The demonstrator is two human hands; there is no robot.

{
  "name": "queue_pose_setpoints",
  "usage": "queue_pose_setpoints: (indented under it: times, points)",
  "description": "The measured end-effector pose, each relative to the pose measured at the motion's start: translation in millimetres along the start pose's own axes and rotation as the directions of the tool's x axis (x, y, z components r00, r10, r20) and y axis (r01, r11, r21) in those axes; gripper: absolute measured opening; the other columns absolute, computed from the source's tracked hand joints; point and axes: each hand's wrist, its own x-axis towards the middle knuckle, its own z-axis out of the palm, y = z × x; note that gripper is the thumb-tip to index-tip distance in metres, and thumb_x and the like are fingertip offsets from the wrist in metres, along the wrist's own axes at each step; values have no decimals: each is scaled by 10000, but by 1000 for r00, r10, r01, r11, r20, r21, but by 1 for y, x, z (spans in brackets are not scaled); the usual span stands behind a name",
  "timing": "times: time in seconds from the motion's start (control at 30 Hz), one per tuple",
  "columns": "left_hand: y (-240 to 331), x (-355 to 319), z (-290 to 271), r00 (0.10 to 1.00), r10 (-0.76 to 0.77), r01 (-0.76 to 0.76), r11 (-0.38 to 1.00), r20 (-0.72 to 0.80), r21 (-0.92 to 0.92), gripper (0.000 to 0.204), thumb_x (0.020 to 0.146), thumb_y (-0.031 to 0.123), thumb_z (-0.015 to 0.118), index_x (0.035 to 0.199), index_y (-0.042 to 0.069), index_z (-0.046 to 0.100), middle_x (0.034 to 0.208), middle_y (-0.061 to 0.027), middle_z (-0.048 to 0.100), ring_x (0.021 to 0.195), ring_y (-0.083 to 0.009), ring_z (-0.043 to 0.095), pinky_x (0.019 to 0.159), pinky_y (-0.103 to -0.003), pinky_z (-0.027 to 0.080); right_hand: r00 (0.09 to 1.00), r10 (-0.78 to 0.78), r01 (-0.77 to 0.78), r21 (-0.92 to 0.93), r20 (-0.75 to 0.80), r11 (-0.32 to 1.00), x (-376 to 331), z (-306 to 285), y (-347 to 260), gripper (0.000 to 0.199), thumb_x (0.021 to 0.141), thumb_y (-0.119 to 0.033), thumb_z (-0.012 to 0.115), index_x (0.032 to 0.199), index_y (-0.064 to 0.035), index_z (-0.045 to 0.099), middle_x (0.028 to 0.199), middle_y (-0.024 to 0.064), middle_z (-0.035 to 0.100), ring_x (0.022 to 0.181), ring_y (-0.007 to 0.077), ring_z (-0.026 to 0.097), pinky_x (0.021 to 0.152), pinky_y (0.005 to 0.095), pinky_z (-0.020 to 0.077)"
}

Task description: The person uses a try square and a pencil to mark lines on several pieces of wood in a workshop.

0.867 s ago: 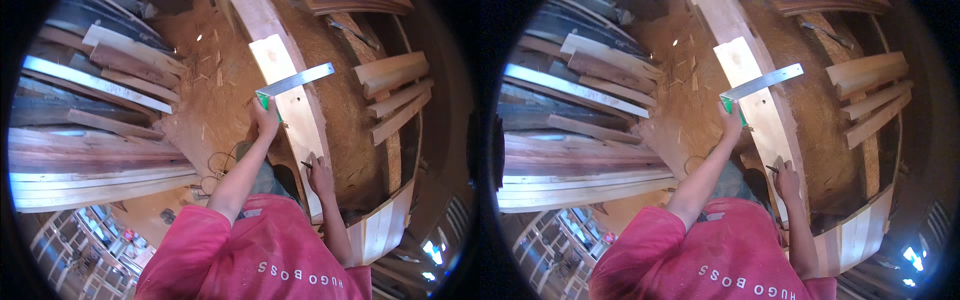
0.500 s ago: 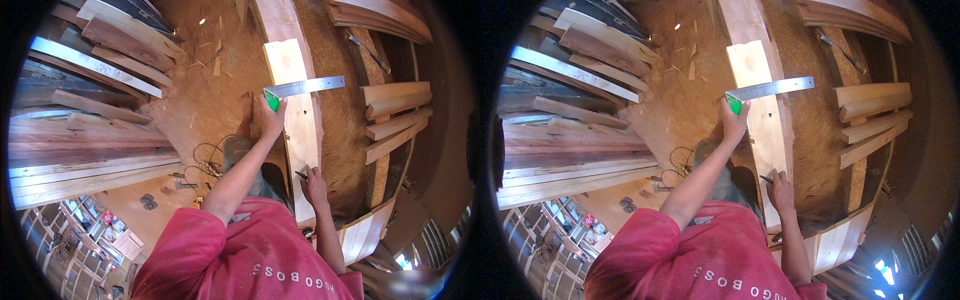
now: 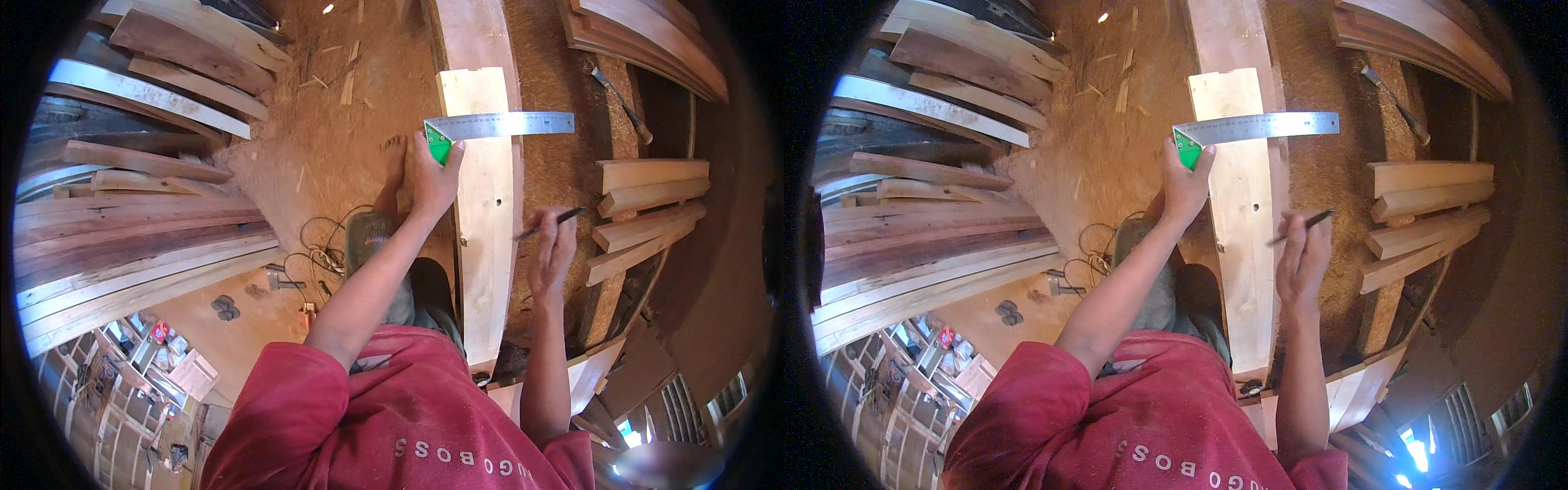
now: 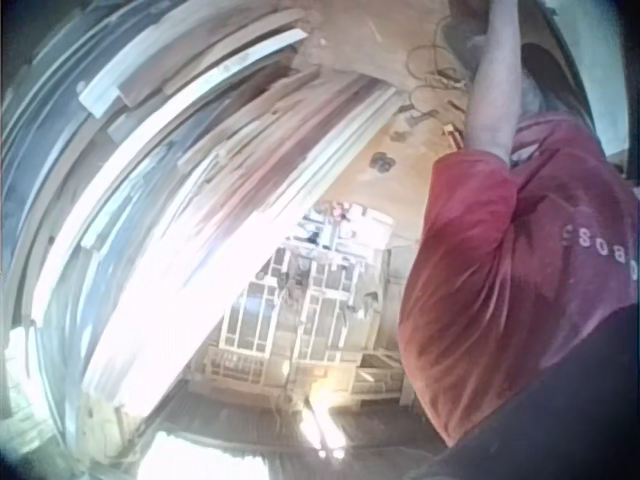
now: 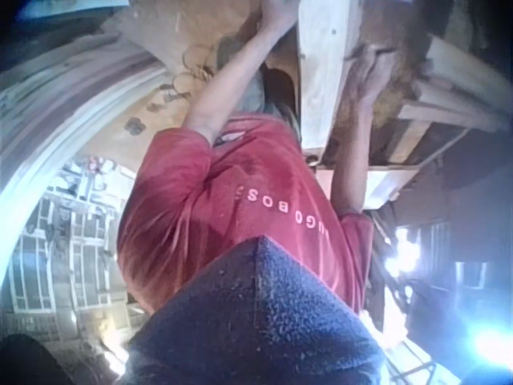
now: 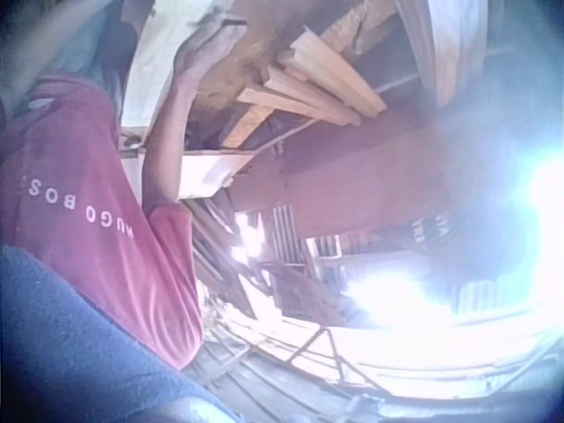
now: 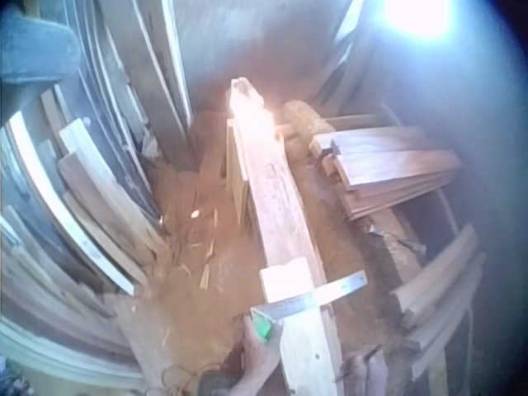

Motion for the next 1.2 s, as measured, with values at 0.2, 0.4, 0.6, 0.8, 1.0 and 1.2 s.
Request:
queue_pose_setpoints:
  times: [0.2,0.4,0.6,0.8,1.0,1.2]
  points:
    - [8,-2,-2,998,-35,38,997,48,-68,498,978,266,698,1280,-39,446,1128,-221,634,1053,-330,640,914,-443,498,995,79,-74,80,-64,994,48,7,-1,431,1133,-339,414,1002,-14,666,838,29,574,790,121,510,714,285,432]
    - [-7,-2,4,999,36,-37,998,-2,-49,434,981,212,693,1258,-25,456,1117,-201,636,1041,-298,642,909,-419,504,997,32,-20,159,-74,987,84,30,-3,376,1124,-302,465,1009,-11,673,849,30,628,748,100,564,687,265,460]
    - [-3,-1,0,999,-2,6,996,43,-90,447,989,256,693,1227,-44,462,1086,-228,644,1013,-334,652,884,-433,508,998,40,-28,226,-46,974,105,54,-7,384,1115,-323,496,1015,0,679,823,42,648,759,103,595,714,274,487]
    - [-5,-1,0,999,28,-25,996,44,-81,431,994,254,699,1213,-21,450,1031,-181,649,939,-278,656,828,-415,522,998,57,-59,242,17,969,117,69,-8,396,1103,-348,524,1037,3,695,828,59,674,791,121,638,741,282,500]
    - [-11,0,3,999,50,-49,998,18,-48,440,978,283,718,1156,-11,445,892,-194,672,786,-324,701,677,-432,533,996,-41,29,166,74,986,135,91,-4,389,1076,-348,571,1047,10,719,800,126,723,755,197,708,701,334,535]
    - [-8,-1,1,999,12,-11,1000,37,-21,453,979,305,720,1159,-6,444,874,-184,668,718,-269,686,595,-401,511,986,-69,50,123,152,991,138,108,-9,359,1086,-334,567,1034,-11,714,779,80,710,755,161,682,701,311,523]
